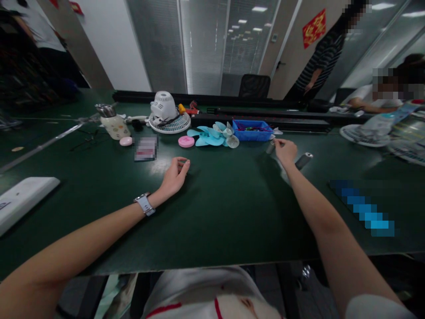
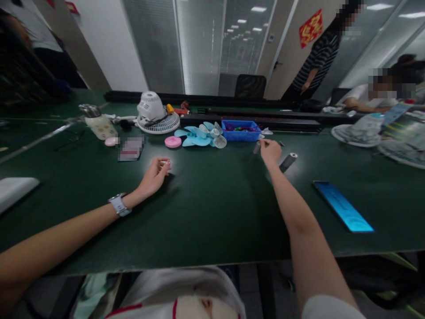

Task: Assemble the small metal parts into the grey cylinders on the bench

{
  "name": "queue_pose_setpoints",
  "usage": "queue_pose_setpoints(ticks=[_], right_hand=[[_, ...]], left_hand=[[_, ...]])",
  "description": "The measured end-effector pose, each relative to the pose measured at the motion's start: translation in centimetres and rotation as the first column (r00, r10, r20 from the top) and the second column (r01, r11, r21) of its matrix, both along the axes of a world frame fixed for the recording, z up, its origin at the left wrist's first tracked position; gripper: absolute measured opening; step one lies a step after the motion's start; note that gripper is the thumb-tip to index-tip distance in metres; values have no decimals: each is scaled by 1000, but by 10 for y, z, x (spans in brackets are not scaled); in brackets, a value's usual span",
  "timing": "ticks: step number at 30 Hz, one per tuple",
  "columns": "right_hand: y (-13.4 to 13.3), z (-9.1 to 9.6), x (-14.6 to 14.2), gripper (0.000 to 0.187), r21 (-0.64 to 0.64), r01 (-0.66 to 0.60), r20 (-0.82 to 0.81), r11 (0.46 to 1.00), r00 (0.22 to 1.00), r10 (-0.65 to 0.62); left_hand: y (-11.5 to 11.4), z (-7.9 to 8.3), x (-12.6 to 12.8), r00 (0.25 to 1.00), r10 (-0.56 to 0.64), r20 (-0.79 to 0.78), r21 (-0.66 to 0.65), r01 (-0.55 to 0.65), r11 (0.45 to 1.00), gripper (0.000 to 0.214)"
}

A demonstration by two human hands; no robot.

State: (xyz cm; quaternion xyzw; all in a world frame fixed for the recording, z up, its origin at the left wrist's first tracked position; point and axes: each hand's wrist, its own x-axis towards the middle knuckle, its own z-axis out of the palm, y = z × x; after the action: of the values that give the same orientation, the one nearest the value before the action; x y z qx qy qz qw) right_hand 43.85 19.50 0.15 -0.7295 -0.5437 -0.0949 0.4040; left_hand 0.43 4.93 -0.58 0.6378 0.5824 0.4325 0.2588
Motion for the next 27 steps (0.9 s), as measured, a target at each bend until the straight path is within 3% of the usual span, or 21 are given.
queue_pose_setpoints(ticks=[6, 9, 12, 14, 16, 19, 22, 24, 27], right_hand=[[5, -19, 4, 47, -13, -152, -89, 988, 985, 150], [9, -25, 4, 48, -51, -166, -170, 985, 973, 155], [0, -22, -15, 41, -6, -182, -242, 983, 954, 175], [-19, -16, -43, 42, 49, -278, -282, 959, 918, 280], [-47, -10, -82, 44, 77, -462, -314, 884, 830, 461], [-95, -5, -143, 45, 54, -773, -385, 632, 568, 728], [-132, -3, -185, 43, -3, -902, -391, 432, 399, 829], [-145, -3, -197, 40, -38, -928, -386, 370, 355, 851], [-152, -4, -201, 40, -47, -938, -374, 342, 334, 865]], left_hand=[[1, -1, 0, 1000, -1, -13, -8, 1, 1000, 42], [0, 0, 0, 1000, 1, -20, -5, -1, 1000, 41], [-2, 2, 0, 1000, -2, -22, 19, 3, 1000, 42], [-4, 4, 1, 1000, -21, -17, 49, 21, 999, 42], [-6, 6, 3, 997, -73, -11, 75, 73, 994, 43], [-13, 11, 8, 982, -181, -47, 108, 185, 977, 43], [-22, 15, 16, 957, -262, -127, 146, 280, 949, 41], [-25, 17, 21, 937, -312, -155, 162, 336, 928, 38], [-24, 17, 29, 929, -330, -166, 170, 356, 919, 33]])
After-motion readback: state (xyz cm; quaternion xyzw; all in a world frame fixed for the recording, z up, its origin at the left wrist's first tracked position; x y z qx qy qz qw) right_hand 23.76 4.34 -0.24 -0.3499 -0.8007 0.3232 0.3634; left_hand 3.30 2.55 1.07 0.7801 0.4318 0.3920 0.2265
